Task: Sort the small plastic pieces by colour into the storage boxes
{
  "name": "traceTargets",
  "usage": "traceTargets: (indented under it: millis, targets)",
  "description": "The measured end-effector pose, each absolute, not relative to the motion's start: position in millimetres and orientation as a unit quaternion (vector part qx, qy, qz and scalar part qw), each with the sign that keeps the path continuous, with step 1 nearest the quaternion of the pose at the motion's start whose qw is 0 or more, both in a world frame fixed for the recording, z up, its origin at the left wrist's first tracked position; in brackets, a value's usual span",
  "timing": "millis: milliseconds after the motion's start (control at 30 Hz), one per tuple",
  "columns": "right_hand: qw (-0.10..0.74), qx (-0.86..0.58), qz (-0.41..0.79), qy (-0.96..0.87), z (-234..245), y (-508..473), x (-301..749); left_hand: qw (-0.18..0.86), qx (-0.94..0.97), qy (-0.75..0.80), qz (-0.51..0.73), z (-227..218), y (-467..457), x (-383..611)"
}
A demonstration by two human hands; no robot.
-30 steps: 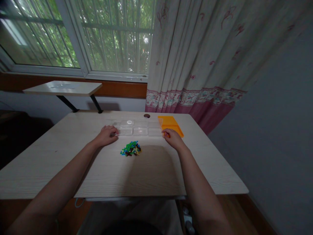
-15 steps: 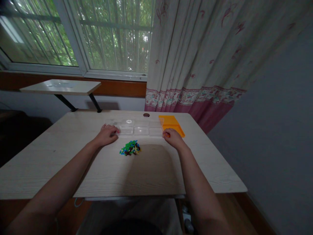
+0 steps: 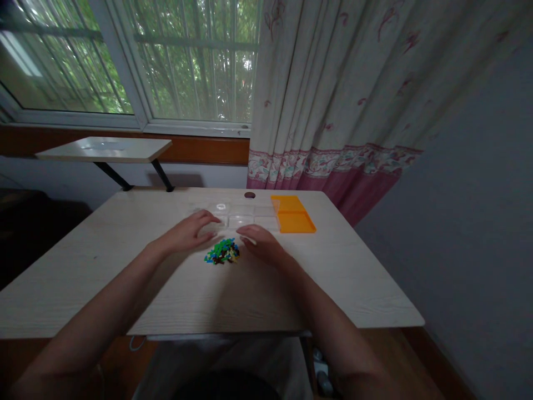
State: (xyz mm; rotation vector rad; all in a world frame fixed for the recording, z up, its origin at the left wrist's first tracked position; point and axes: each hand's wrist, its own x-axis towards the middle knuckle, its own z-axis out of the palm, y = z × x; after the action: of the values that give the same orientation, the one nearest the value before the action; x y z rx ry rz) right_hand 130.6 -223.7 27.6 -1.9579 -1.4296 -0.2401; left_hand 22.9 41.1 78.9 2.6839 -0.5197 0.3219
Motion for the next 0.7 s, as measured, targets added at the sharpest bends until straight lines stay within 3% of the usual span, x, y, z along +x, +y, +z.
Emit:
traceTargets:
  millis: [133,300,500,700]
  targets:
    - [0.344,-0.738,-0.061,-0.578,5.0,-203.0,115.7,0.260,0.937,-0.228,0.047,40.8,22.7,12.0]
    - [0.313,-0.753,-0.057,-0.576,2.6,-203.7,115.4,0.300,0.925,-0.217,0.084,-2.3,15.6,3.0]
    - [0.262,-0.763,-0.072,-0.587,9.0,-206.3,118.1,0.295,0.930,-0.199,0.096,-7.1,-5.8,17.6]
    - [0.262,-0.762,-0.046,-0.591,17.3,-211.4,130.6,0.294,0.930,-0.194,0.104,-6.6,-22.7,31.3]
